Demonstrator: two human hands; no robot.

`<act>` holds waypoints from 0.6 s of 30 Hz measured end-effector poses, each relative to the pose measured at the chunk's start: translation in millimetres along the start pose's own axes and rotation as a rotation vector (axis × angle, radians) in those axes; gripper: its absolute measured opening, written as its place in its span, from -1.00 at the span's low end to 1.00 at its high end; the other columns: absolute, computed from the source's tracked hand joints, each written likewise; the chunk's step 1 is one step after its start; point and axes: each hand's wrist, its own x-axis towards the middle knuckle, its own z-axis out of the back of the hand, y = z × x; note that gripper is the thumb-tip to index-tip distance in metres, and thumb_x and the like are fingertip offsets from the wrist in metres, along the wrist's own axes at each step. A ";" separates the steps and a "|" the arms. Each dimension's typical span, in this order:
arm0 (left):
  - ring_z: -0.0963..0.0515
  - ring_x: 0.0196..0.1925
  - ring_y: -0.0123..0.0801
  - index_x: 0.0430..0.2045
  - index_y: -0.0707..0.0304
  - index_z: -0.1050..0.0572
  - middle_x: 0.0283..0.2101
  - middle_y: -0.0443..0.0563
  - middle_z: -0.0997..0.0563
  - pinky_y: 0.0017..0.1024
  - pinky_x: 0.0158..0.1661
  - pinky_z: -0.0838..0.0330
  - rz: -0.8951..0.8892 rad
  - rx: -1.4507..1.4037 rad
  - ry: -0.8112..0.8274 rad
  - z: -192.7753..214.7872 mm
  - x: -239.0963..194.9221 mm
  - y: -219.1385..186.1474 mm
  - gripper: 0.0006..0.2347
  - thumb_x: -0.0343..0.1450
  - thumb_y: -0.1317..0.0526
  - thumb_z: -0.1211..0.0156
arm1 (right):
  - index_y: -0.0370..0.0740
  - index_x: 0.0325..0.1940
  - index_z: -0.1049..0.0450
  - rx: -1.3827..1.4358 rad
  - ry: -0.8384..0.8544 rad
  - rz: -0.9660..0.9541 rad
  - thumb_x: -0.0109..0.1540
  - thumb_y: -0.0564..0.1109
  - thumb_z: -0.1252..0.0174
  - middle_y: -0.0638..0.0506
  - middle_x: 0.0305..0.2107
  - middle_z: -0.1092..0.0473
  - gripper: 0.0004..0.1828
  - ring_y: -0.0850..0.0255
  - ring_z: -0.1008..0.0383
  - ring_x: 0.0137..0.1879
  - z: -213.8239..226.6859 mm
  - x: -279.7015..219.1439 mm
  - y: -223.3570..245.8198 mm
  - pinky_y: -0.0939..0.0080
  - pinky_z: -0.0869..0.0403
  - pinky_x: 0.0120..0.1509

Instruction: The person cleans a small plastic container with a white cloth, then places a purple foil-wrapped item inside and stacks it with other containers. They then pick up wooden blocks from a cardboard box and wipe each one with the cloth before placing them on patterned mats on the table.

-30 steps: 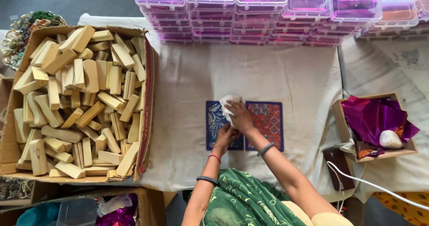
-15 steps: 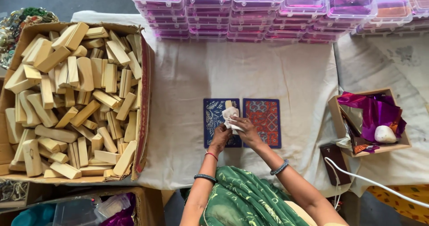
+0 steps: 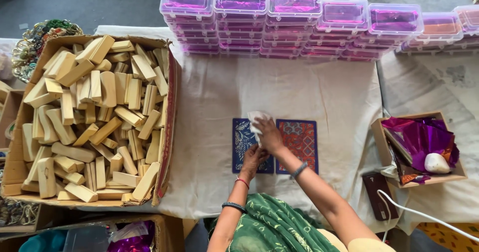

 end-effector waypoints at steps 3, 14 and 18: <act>-0.68 -0.12 -0.41 -0.03 0.32 -0.48 -0.13 0.00 -0.66 -0.43 -0.10 -0.62 -0.056 -0.048 0.031 14.6 12.0 26.2 -0.77 0.56 0.14 -0.15 | -0.03 0.12 -0.58 0.039 0.001 0.051 0.07 -0.26 -0.22 0.09 0.22 -0.42 -0.49 -0.04 -0.39 0.22 1.8 -42.5 -0.5 0.03 -0.39 0.33; -0.71 -0.19 -0.33 0.06 0.25 -0.42 -0.18 -0.02 -0.65 -0.38 -0.16 -0.64 0.029 -0.021 -0.008 -5.4 -1.4 -11.5 -0.69 0.49 0.11 -0.17 | -0.06 0.10 -0.59 0.112 -0.024 0.009 0.11 -0.23 -0.23 0.02 0.18 -0.45 -0.55 -0.04 -0.38 0.27 -22.2 11.7 -29.7 0.00 -0.38 0.36; -0.71 -0.22 -0.30 0.02 0.23 -0.43 -0.21 -0.01 -0.64 -0.35 -0.19 -0.63 0.088 -0.056 -0.055 -15.8 -8.6 -28.1 -0.65 0.48 0.00 -0.17 | -0.05 0.17 -0.57 0.122 0.000 -0.074 0.22 -0.15 -0.25 0.01 0.19 -0.42 -0.59 -0.02 -0.38 0.32 -42.0 31.4 -47.3 -0.02 -0.38 0.42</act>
